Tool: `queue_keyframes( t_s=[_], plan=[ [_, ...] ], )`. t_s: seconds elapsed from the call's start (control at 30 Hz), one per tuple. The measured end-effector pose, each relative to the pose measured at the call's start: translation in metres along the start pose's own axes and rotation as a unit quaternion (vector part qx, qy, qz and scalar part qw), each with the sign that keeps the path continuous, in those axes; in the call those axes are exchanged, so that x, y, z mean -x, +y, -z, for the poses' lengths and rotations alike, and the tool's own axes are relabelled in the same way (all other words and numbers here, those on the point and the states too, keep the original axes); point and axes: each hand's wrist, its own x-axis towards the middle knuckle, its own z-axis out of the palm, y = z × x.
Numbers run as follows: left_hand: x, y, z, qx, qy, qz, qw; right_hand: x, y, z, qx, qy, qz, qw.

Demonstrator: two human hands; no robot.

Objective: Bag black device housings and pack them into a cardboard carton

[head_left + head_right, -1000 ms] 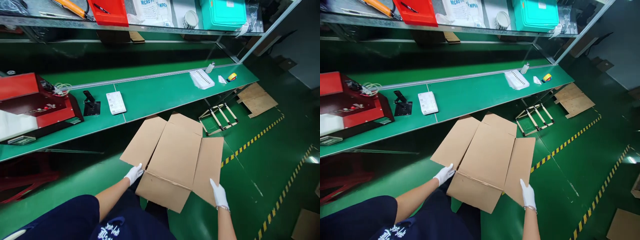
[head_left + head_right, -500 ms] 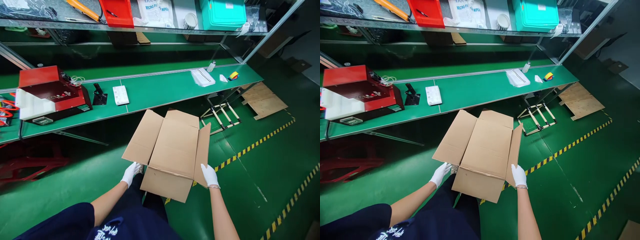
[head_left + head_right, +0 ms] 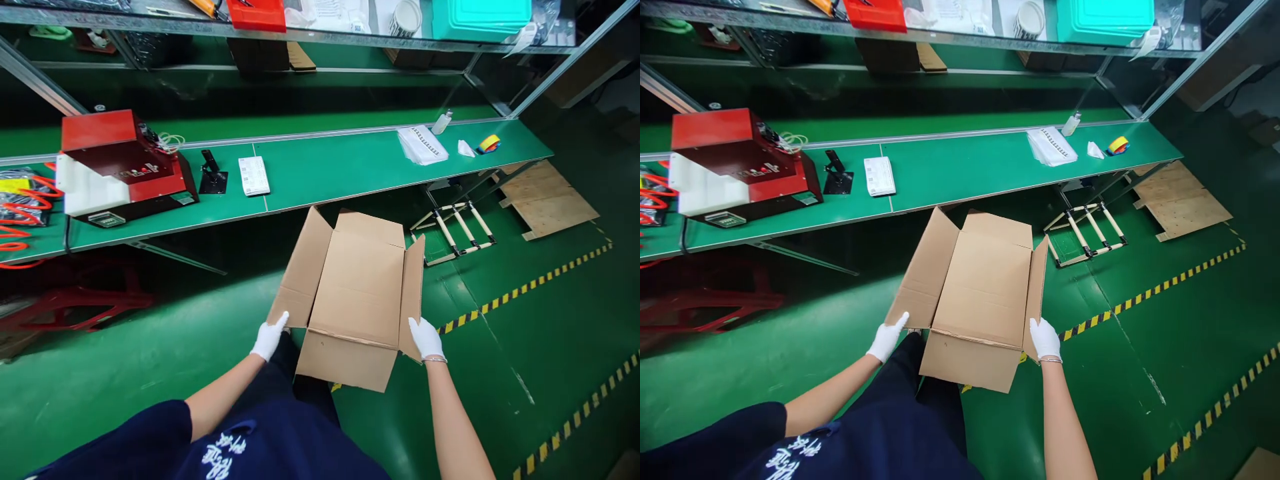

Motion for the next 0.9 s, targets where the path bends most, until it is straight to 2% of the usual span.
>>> queue_keyframes(
  t_s=[0.07, 0.1, 0.13, 0.2, 0.23, 0.27, 0.33, 0.43, 0.53, 0.6, 0.7, 0.77, 0.83, 0.9],
  plan=[
    [0.024, -0.004, -0.018, -0.086, -0.076, -0.077, 0.99, 0.002, -0.017, -0.009, 0.014, -0.004, 0.011, 1.0],
    [0.033, -0.002, -0.031, -0.129, -0.127, -0.136, 0.974, 0.004, -0.026, -0.017, 0.02, -0.005, 0.017, 1.0],
    [0.039, 0.001, -0.048, -0.183, -0.182, -0.205, 0.944, 0.006, -0.037, -0.026, 0.025, -0.008, 0.025, 0.999],
    [0.041, 0.011, -0.087, -0.334, -0.282, -0.342, 0.832, 0.009, -0.058, -0.047, 0.03, -0.019, 0.045, 0.998],
    [0.038, 0.016, -0.109, -0.402, -0.312, -0.379, 0.773, 0.009, -0.067, -0.059, 0.032, -0.026, 0.057, 0.998],
    [0.033, 0.02, -0.129, -0.453, -0.329, -0.394, 0.729, 0.009, -0.076, -0.071, 0.032, -0.034, 0.069, 0.997],
    [0.02, 0.024, -0.165, -0.513, -0.349, -0.391, 0.68, 0.008, -0.088, -0.093, 0.035, -0.048, 0.084, 0.995],
    [0.0, 0.018, -0.196, -0.538, -0.354, -0.373, 0.668, 0.007, -0.095, -0.116, 0.043, -0.05, 0.083, 0.994],
    [-0.007, 0.012, -0.203, -0.551, -0.338, -0.391, 0.655, 0.013, -0.091, -0.129, 0.042, -0.034, 0.075, 0.996],
    [-0.005, 0.015, -0.201, -0.549, -0.335, -0.444, 0.624, 0.024, -0.087, -0.135, 0.045, 0.005, 0.093, 0.995],
    [0.003, 0.034, -0.201, -0.53, -0.368, -0.522, 0.558, 0.046, -0.08, -0.139, 0.064, 0.061, 0.146, 0.985],
    [0.01, 0.054, -0.197, -0.518, -0.394, -0.533, 0.54, 0.058, -0.069, -0.135, 0.054, 0.079, 0.161, 0.982],
    [0.014, 0.077, -0.182, -0.501, -0.399, -0.523, 0.563, 0.065, -0.044, -0.122, -0.006, 0.109, 0.139, 0.984],
    [0.012, 0.1, -0.152, -0.482, -0.37, -0.501, 0.616, 0.066, -0.001, -0.104, -0.104, 0.152, 0.066, 0.981]
  ],
)
